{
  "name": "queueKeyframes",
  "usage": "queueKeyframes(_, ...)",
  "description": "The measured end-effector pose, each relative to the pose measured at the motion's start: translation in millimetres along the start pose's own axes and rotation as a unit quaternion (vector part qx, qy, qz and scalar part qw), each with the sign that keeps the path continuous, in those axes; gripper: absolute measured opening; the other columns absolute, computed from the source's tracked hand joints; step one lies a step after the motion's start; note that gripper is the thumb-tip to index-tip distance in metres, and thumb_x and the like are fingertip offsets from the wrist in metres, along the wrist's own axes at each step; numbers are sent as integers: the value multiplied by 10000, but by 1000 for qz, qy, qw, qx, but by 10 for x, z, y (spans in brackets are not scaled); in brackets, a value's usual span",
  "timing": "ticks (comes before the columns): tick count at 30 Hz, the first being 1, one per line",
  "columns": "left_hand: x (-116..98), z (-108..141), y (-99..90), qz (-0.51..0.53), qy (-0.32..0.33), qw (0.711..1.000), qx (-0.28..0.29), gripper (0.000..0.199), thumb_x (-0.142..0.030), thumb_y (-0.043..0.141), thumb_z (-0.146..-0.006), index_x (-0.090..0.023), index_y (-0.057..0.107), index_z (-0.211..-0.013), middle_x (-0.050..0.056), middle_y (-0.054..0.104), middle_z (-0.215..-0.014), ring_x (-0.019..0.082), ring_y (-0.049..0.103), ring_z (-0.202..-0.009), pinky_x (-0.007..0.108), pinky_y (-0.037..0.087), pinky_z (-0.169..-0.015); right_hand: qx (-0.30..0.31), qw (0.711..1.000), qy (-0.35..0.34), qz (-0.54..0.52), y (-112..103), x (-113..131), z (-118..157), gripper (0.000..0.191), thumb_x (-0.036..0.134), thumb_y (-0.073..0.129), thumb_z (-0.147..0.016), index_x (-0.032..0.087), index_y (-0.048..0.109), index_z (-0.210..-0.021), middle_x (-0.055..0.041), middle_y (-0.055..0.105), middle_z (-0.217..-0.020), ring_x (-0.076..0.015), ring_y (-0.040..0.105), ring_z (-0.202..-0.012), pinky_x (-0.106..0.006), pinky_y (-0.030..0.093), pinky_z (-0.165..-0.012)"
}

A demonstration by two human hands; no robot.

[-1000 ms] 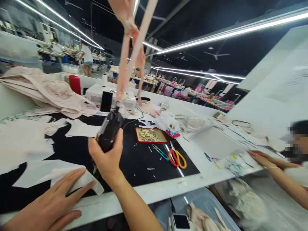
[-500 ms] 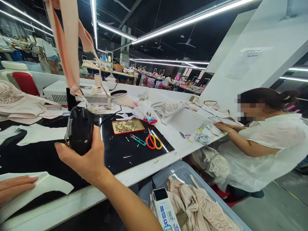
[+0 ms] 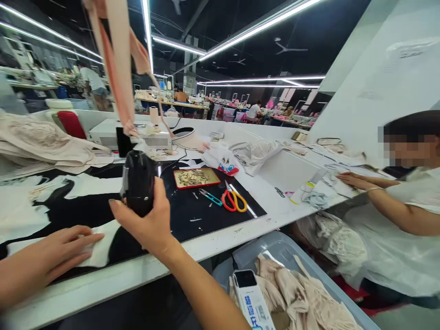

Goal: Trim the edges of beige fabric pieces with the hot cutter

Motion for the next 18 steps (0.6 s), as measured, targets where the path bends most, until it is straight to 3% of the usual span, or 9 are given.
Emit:
queueKeyframes(3, -377, -226, -16, -48, -55, 990, 123, 210, -234, 526, -1048, -196, 718, -1124, 67, 677, -991, 229, 709, -870, 308, 568, -758, -38, 999, -22, 32, -62, -2, 56, 346, 339, 843, -787, 247, 569, -977, 67, 665, -786, -108, 599, -610, -258, 554, -614)
queueKeyframes(6, -608, -390, -15, -125, -97, 974, 162, 79, -211, 622, -1018, -169, 677, -1057, 63, 655, -944, 244, 702, -829, 317, 546, -684, -73, 995, -48, 39, -132, -22, 98, 376, 334, 865, -802, 250, 568, -1015, 59, 693, -807, -115, 625, -589, -266, 561, -590)
queueKeyframes(12, -652, -392, -149, -177, -83, 974, 112, 119, -206, 630, -1026, -184, 632, -909, 24, 635, -824, 194, 634, -722, 275, 448, -594, -75, 994, -74, 7, -156, -33, 91, 338, 320, 864, -829, 250, 611, -1044, 45, 688, -819, -137, 642, -591, -311, 579, -572)
queueKeyframes(18, -705, -354, -187, -91, 24, 995, 36, 185, -30, 536, -998, -169, 641, -938, 41, 674, -930, 203, 648, -860, 322, 516, -739, -95, 991, -87, -22, -73, -116, -6, 343, 294, 865, -829, 258, 607, -1052, 48, 687, -834, -130, 636, -590, -300, 572, -559)
Point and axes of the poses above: each hand's wrist, its own z-axis away from the middle knuckle, its own y-axis out of the palm, x = y × z, the point moved 5 cm from there along -z, towards the middle knuckle
